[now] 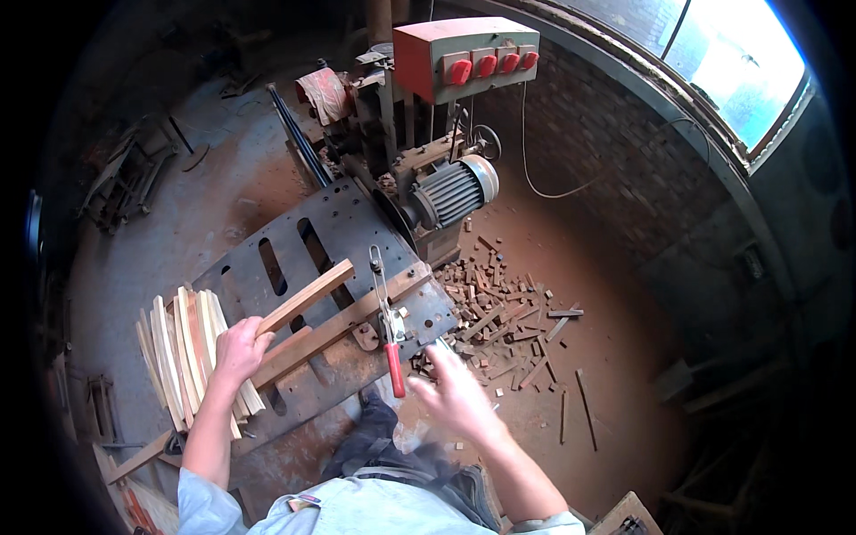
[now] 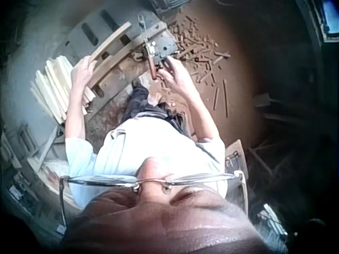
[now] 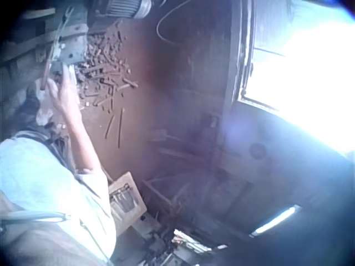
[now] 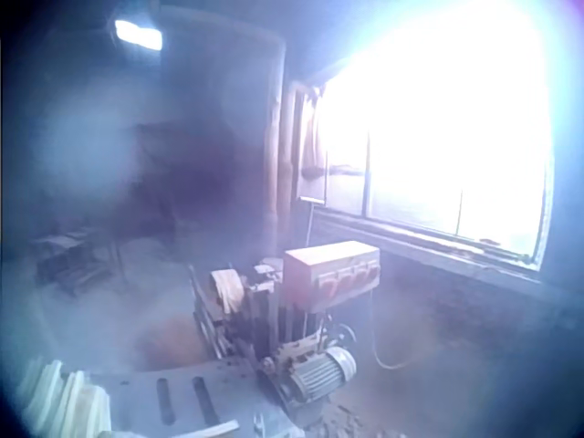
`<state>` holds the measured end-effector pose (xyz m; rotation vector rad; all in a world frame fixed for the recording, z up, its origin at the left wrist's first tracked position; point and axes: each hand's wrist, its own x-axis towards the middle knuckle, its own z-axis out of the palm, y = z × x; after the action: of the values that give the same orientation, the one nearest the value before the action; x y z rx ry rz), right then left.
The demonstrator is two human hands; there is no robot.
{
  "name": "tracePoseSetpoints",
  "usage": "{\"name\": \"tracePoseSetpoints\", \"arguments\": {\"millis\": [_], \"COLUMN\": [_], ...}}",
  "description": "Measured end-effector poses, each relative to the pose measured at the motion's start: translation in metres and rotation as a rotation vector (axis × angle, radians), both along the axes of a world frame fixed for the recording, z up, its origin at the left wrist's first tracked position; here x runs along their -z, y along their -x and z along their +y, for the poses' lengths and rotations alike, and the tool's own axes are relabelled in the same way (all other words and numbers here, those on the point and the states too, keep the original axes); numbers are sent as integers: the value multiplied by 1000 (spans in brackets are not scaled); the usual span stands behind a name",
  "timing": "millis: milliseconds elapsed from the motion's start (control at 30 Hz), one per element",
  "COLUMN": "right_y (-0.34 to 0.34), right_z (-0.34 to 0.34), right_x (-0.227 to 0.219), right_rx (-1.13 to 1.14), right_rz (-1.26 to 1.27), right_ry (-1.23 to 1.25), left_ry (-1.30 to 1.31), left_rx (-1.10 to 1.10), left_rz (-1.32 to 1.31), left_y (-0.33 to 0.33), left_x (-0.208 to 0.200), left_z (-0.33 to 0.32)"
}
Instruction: The person picks up thin wooden strips from a pile and feeds them through a stationary spindle sander using a push block. After sanding, the person places the finished strips onto a separate workbench. The process is repeated for multiple pieces of wood.
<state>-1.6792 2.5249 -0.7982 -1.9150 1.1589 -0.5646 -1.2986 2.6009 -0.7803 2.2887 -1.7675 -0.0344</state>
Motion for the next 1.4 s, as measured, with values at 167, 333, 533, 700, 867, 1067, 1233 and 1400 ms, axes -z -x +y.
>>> {"name": "tracePoseSetpoints", "arguments": {"millis": [167, 333, 533, 700, 867, 1067, 1233, 1400], "right_y": [-58, -74, -90, -91, -92, -103, -92, -88], "right_z": [11, 15, 7, 6, -4, -2, -2, -9], "right_x": [3, -13, -9, 0, -3, 23, 32, 34], "right_rx": [-137, 4, 80, 123, 103, 105, 73, 37], "right_rz": [69, 182, 278, 219, 263, 184, 112, 113], "right_ry": [-107, -222, -224, -89, -138, -144, -241, -226], "left_ry": [-178, -280, -585, -690, -657, -485, -245, -13], "left_rx": [30, 179, 335, 382, 205, 95, 109, -281], "left_rz": [30, 281, 540, 454, 427, 258, 388, 133], "left_y": [-17, 21, 18, 10, 26, 35, 27, -46], "left_x": [66, 96, 113, 110, 91, 117, 94, 54], "left_z": [-68, -138, -198, -203, -191, -171, -129, -24]}}
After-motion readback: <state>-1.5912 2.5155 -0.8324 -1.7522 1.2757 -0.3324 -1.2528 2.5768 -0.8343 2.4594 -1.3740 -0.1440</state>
